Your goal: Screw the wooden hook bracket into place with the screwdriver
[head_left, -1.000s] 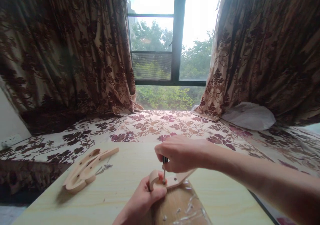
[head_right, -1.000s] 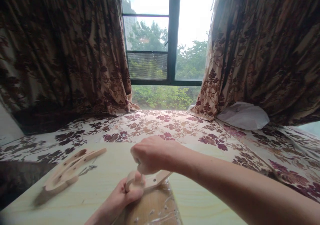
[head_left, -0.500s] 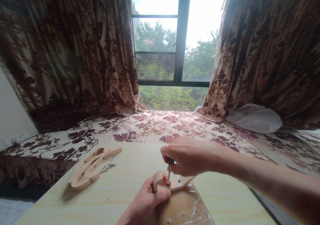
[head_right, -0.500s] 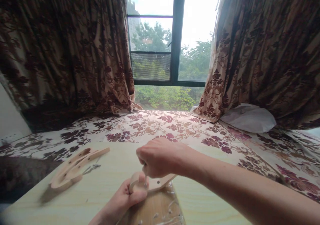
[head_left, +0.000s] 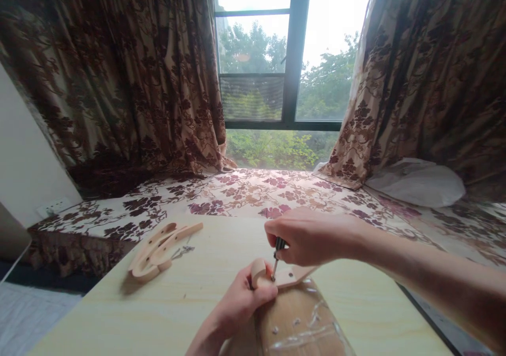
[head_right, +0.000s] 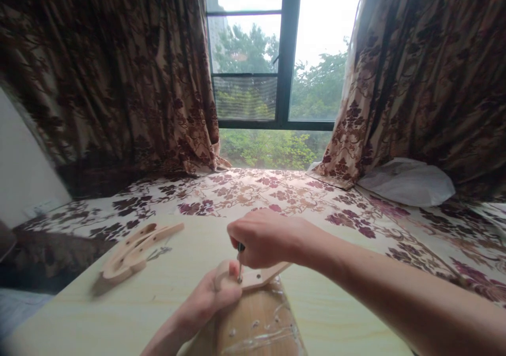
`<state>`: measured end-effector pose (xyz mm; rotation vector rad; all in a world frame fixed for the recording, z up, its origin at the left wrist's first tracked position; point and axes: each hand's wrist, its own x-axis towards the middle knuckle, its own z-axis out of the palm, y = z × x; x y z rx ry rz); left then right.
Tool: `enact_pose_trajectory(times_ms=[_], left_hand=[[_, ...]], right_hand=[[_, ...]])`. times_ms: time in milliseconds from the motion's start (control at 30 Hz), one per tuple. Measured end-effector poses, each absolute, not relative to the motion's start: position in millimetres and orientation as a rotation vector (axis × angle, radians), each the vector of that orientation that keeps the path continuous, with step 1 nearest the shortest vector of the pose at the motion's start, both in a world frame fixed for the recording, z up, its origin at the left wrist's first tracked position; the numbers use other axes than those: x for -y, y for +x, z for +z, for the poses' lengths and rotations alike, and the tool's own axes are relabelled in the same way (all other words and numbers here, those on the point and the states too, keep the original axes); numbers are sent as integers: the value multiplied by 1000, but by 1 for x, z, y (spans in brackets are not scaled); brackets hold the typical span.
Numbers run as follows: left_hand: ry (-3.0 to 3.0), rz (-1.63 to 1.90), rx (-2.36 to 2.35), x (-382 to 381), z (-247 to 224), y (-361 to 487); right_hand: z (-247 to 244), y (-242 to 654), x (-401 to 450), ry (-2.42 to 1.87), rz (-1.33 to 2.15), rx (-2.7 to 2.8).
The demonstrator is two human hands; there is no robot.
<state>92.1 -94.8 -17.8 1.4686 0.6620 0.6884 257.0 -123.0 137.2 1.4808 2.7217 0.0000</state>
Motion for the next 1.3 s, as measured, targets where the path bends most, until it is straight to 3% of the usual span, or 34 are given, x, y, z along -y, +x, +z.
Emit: enact_pose_trajectory(times_ms=[1300], left_hand=[[1437, 689, -695, 94, -18, 93]], right_hand=[[155, 248, 125, 1352, 35, -2671]])
